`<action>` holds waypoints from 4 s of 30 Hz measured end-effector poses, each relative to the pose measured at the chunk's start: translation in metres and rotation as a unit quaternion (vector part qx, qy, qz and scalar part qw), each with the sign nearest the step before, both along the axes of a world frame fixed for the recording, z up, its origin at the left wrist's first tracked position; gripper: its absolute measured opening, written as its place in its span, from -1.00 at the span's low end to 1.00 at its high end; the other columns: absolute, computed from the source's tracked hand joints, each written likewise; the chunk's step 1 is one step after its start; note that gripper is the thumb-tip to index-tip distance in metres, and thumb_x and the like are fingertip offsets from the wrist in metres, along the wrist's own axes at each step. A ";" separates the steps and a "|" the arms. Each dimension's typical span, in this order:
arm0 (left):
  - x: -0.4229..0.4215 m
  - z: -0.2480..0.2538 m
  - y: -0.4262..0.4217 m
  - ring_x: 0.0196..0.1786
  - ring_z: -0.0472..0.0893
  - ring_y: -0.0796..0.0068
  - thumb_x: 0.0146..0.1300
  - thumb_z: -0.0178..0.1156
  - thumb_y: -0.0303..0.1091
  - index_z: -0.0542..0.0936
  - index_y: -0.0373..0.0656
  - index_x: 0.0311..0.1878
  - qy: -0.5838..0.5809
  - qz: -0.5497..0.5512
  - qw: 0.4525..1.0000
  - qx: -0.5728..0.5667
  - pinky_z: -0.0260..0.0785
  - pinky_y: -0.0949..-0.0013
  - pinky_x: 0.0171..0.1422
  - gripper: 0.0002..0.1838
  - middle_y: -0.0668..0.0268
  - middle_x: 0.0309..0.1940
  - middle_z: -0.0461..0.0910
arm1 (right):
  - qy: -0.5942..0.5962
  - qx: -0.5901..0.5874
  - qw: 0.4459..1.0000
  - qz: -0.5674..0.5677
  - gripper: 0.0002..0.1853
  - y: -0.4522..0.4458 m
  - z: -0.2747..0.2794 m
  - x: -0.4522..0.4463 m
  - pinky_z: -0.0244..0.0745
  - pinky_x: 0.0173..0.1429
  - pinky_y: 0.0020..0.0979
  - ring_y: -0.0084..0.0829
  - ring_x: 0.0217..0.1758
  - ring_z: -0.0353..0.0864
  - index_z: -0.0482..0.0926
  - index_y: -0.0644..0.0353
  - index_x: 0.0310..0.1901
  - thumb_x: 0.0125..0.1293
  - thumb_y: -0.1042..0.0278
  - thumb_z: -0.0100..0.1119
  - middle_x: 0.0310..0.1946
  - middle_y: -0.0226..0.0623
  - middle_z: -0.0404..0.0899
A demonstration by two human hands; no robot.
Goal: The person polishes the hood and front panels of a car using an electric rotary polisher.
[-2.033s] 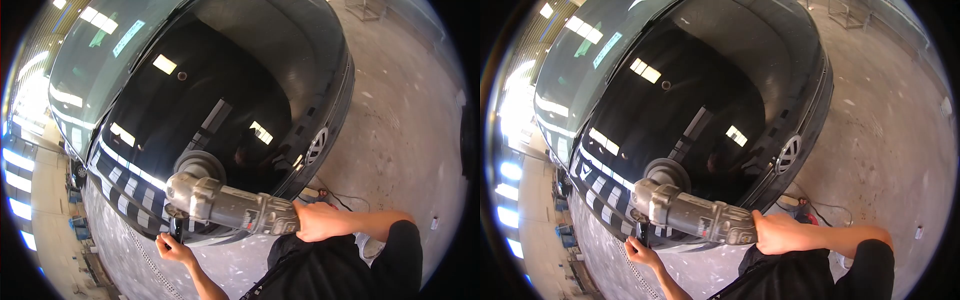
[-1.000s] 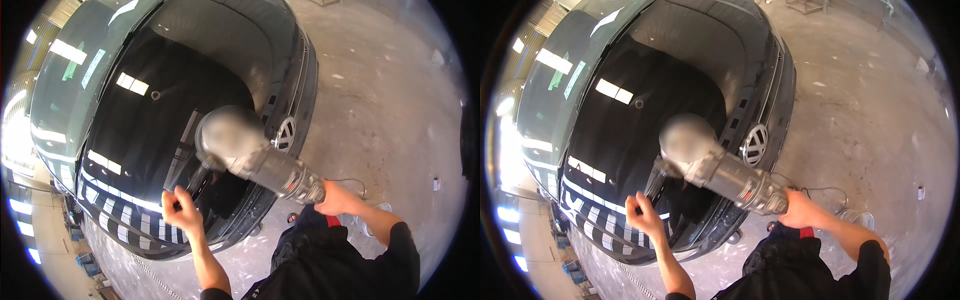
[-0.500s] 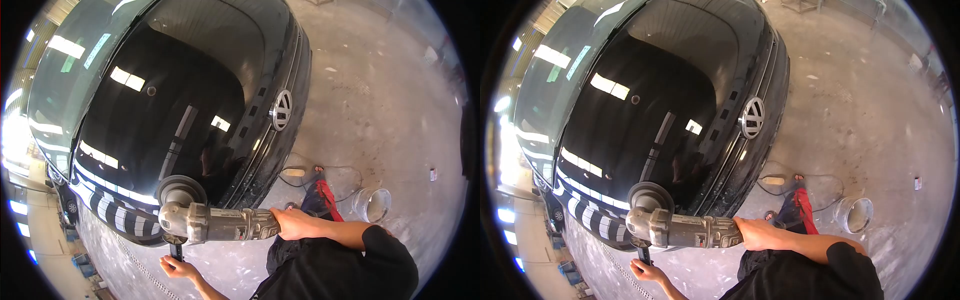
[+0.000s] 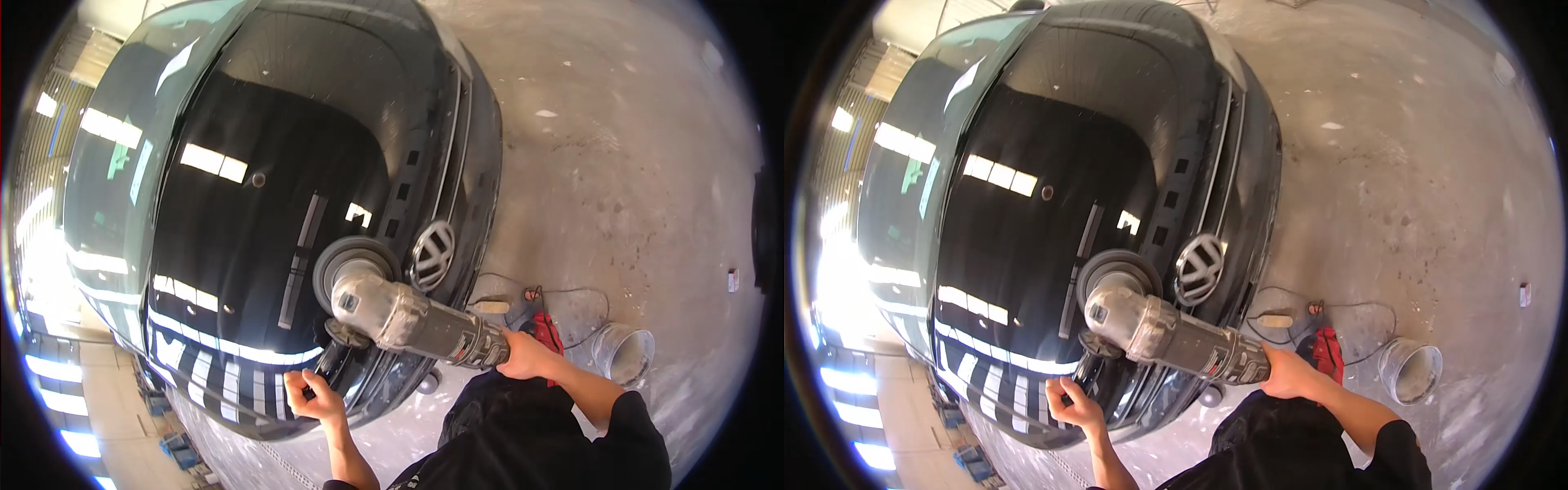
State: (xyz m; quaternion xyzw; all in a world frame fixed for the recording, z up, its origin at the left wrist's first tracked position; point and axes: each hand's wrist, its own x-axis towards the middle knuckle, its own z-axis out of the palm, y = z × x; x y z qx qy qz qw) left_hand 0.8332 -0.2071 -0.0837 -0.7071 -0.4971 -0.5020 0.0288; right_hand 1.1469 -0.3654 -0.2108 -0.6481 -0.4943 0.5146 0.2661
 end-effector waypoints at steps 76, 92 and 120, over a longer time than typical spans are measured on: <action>0.172 0.022 0.049 -0.57 0.47 0.06 0.23 0.33 -0.47 0.43 -0.22 -0.54 0.165 -0.101 0.979 0.064 0.31 0.17 -0.47 -0.70 0.17 -0.59 0.44 | 0.238 0.129 0.962 -0.021 -0.71 0.103 -0.142 0.066 0.50 -0.02 -0.38 -0.46 -0.21 0.60 0.61 0.19 -0.28 -0.14 0.58 0.37 -0.35 -0.44 0.66; -0.186 -0.074 -0.171 -0.54 0.34 0.31 0.36 0.06 -0.55 0.37 -0.28 -0.50 0.012 0.052 0.999 0.002 0.16 0.23 -0.43 -0.74 0.22 -0.61 0.32 | 0.029 0.089 0.991 0.091 -0.26 -0.060 -0.130 -0.183 0.47 0.19 -0.08 0.16 0.15 0.54 0.36 0.14 0.28 -0.04 0.30 0.29 0.00 0.14 0.61; -0.115 -0.100 -0.161 -0.59 0.52 0.31 0.05 0.26 -0.65 0.56 -0.24 -0.51 -0.177 0.099 0.979 -0.007 0.36 0.31 -0.49 -0.88 0.24 -0.61 0.52 | -0.040 0.028 0.989 0.141 -0.66 0.003 -0.057 -0.071 0.57 0.00 -0.32 -0.41 -0.13 0.71 0.67 0.27 -0.11 0.00 0.44 0.34 -0.24 -0.26 0.75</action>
